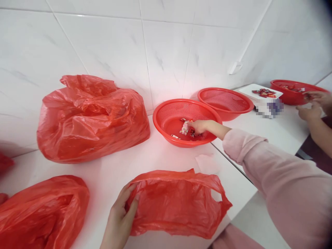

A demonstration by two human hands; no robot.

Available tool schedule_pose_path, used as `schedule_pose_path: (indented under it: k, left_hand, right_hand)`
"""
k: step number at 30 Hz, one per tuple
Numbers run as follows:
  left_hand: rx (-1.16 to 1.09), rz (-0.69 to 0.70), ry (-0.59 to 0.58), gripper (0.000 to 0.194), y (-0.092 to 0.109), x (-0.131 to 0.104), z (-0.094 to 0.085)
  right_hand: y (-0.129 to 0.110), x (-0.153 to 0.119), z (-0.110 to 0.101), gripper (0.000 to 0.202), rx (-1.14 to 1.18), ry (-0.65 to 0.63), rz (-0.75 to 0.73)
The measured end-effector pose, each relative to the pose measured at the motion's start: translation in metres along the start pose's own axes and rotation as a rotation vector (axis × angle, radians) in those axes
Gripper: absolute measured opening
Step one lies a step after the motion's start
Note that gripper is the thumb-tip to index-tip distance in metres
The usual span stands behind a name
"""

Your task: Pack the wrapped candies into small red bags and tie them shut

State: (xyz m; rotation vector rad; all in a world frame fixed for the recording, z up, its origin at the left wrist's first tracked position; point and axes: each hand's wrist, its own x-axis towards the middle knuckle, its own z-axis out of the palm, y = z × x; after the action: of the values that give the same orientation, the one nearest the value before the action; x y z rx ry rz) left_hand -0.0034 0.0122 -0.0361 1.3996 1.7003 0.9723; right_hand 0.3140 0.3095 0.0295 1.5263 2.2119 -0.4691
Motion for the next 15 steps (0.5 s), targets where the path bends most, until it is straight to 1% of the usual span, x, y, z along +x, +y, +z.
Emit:
schedule_pose_path:
  k: [3,5,8,10,12,13,14,15]
  left_hand:
    - [-0.002,-0.007,-0.004,0.046,-0.001,0.000,0.000]
    - [-0.016,-0.017,-0.005,0.047,-0.002,0.000,0.000]
    - [-0.049,-0.041,-0.016,0.048,-0.001,0.000,-0.001]
    - [-0.077,-0.068,0.000,0.047,0.002,-0.002,-0.001]
    - [-0.117,-0.103,0.032,0.046,0.007,-0.004,-0.001]
    - [-0.141,-0.120,0.038,0.046,0.009,-0.006,0.000]
    - [-0.162,-0.135,0.028,0.047,0.012,-0.007,0.000]
    - [-0.181,-0.146,0.004,0.048,0.015,-0.009,0.000]
  right_hand:
    - [-0.003,0.001,0.002,0.029,0.044,-0.035,-0.023]
    - [-0.004,-0.002,-0.003,0.022,0.119,-0.018,-0.077]
    - [-0.007,-0.019,-0.015,0.026,0.270,0.036,-0.198]
    - [-0.018,-0.039,-0.019,0.031,0.506,0.082,-0.335]
    - [-0.038,-0.066,-0.016,0.037,0.856,0.084,-0.552]
    - [-0.052,-0.081,-0.011,0.038,1.009,0.038,-0.671]
    - [-0.067,-0.096,-0.004,0.036,1.111,-0.040,-0.773]
    - [-0.083,-0.111,0.005,0.032,1.141,-0.146,-0.827]
